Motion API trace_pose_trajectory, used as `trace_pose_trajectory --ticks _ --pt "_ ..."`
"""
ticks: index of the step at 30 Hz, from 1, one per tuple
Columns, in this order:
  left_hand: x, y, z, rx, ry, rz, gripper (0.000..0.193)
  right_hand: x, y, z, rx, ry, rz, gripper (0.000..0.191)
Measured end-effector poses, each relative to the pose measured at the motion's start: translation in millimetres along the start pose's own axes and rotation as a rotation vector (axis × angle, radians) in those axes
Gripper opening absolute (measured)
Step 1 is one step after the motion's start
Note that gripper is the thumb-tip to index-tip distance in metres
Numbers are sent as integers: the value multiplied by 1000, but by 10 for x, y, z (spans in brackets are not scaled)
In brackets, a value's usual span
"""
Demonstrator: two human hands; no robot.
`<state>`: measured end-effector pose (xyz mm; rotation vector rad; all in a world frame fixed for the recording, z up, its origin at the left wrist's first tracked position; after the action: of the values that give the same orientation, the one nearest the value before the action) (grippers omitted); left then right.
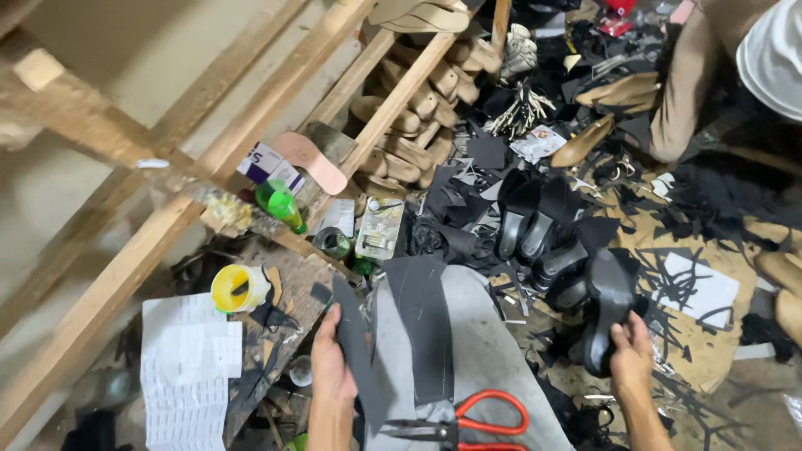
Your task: The person uses red-handled scissors to cut a black shoe insole along a marked outline. They repeatedly trim the edges, rotate the insole, and compare it to a finished insole to check the shape. The person continues cutting and inspecting the insole throughout the clip.
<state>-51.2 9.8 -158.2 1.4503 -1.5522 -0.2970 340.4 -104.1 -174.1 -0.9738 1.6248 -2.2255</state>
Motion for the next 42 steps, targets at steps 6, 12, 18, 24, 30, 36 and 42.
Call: trace_pose_trajectory --ticks 6,12,18,24,30,36,42 --pt "184 -95 -144 -122 -223 -190 28 210 -90 -261 -196 -136 -181 44" --pt "175 -308 -208 -179 -317 -77 27 359 116 -159 69 -11 -249 65" --pt "12 -474 -210 -411 -315 -41 26 156 542 193 -30 418 -567 97" --pt "-130 -556 -118 -484 -340 -112 19 -314 747 478 390 746 -513 86" --pt "-300 -630 -3 -537 -316 -163 29 -658 824 287 591 592 -506 56" --pt "-423 -666 20 -734 -363 -203 36 -910 664 -171 501 556 -9 33" --pt "-541 -689 -73 -660 -464 -328 29 -1372 549 -645 725 368 -131 67"
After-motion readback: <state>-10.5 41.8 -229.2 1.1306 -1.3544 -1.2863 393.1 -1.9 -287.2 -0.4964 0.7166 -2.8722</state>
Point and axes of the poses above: each hand's wrist, its own x-axis away from the middle knuckle, its own z-axis out of the back of the hand, y = z × x, the point moved 3 cm from there along -x, towards the middle knuckle, and after that the axes turned 11 degrees about -z, right-handed, at the moved point
